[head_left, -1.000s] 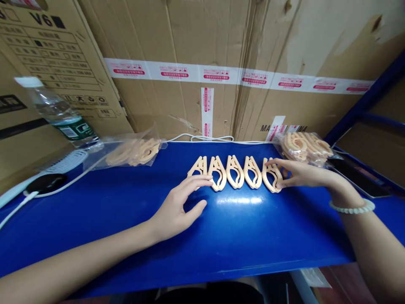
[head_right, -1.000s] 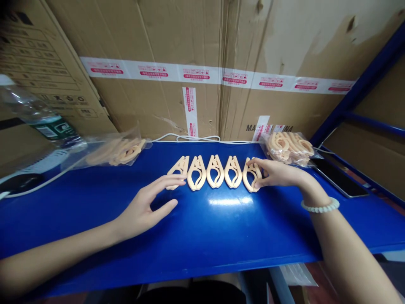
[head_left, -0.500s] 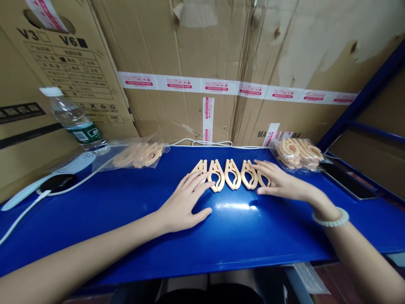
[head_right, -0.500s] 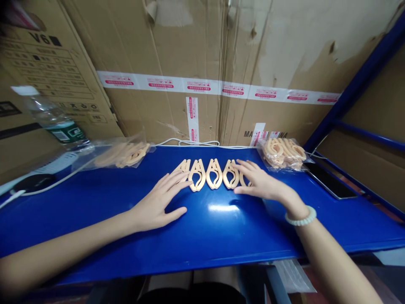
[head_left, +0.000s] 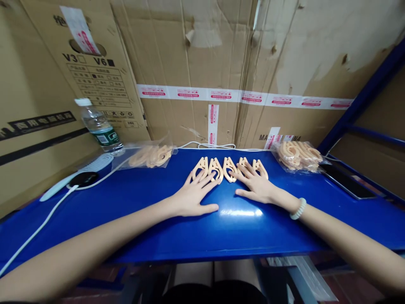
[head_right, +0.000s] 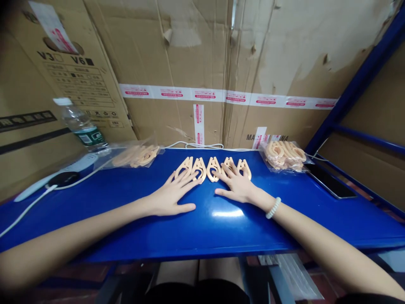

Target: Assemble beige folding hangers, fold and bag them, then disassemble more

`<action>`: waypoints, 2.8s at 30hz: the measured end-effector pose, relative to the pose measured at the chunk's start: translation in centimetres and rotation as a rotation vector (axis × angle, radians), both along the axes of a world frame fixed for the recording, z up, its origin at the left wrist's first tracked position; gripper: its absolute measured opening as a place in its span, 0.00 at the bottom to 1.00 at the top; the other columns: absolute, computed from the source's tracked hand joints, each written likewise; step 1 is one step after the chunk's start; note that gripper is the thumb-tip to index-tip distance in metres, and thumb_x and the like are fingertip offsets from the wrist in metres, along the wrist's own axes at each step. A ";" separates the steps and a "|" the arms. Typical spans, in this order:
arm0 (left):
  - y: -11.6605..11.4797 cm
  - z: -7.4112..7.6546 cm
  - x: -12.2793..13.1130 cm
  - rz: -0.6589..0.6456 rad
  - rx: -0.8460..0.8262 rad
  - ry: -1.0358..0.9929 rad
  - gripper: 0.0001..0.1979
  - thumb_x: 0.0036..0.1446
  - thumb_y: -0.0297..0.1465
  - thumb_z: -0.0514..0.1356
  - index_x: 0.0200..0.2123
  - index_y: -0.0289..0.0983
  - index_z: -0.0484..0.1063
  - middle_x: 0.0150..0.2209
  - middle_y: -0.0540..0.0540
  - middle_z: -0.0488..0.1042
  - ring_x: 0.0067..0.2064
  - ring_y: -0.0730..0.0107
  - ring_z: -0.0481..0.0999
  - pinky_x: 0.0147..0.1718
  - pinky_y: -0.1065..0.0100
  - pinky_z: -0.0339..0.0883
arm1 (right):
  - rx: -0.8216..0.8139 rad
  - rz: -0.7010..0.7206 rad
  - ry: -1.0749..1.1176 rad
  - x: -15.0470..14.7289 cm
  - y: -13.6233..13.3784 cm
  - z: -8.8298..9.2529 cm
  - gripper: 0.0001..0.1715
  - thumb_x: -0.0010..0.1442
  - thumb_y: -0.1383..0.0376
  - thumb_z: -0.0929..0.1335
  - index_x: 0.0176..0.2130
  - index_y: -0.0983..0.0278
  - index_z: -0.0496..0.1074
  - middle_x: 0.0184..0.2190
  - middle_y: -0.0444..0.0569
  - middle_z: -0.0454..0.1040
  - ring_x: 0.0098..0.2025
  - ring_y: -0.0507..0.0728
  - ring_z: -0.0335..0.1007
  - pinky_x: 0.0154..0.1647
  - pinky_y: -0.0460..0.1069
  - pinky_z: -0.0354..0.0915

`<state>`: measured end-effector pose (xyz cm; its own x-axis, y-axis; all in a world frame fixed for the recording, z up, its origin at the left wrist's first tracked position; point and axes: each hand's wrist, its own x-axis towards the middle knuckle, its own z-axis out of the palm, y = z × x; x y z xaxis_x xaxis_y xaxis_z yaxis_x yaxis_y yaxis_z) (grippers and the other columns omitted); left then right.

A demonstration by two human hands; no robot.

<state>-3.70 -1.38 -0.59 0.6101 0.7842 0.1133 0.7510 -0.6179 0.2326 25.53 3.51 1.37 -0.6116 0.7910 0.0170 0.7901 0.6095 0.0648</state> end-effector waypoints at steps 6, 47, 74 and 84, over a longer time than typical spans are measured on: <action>4.3 1.0 -1.1 0.036 -0.077 0.080 0.41 0.64 0.57 0.51 0.73 0.45 0.45 0.75 0.40 0.38 0.74 0.38 0.34 0.66 0.31 0.31 | -0.113 -0.078 0.017 -2.4 4.7 0.0 0.51 0.61 0.31 0.55 0.73 0.47 0.44 0.76 0.52 0.37 0.75 0.76 0.25 0.66 0.80 0.29; 6.0 1.6 -10.8 0.664 0.663 -0.091 0.18 0.68 0.28 0.53 0.59 0.34 0.66 0.53 0.36 0.75 0.56 0.46 0.70 0.53 0.50 0.62 | 0.120 0.458 0.286 -2.7 2.1 0.2 0.20 0.70 0.60 0.61 0.54 0.64 0.74 0.53 0.59 0.75 0.55 0.66 0.70 0.57 0.64 0.67; -1.5 2.0 -1.2 -0.535 1.082 -0.269 0.08 0.66 0.24 0.58 0.32 0.36 0.73 0.37 0.46 0.83 0.42 0.68 0.82 0.41 0.69 0.78 | 0.351 0.049 0.755 1.7 2.2 5.7 0.14 0.66 0.58 0.65 0.43 0.60 0.78 0.39 0.52 0.81 0.42 0.63 0.78 0.46 0.60 0.74; -3.2 1.2 -0.1 -0.527 0.847 -0.162 0.11 0.65 0.33 0.57 0.45 0.36 0.75 0.38 0.44 0.81 0.40 0.62 0.80 0.31 0.65 0.73 | 0.139 0.214 0.662 0.5 1.6 3.7 0.20 0.71 0.57 0.62 0.55 0.61 0.73 0.53 0.55 0.77 0.54 0.63 0.74 0.56 0.63 0.69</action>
<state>-3.78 -4.59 0.63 0.7836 0.0420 0.6198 0.3325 -0.8711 -0.3613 26.04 5.13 5.07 -0.5795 0.6182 0.5310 0.5546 0.7766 -0.2989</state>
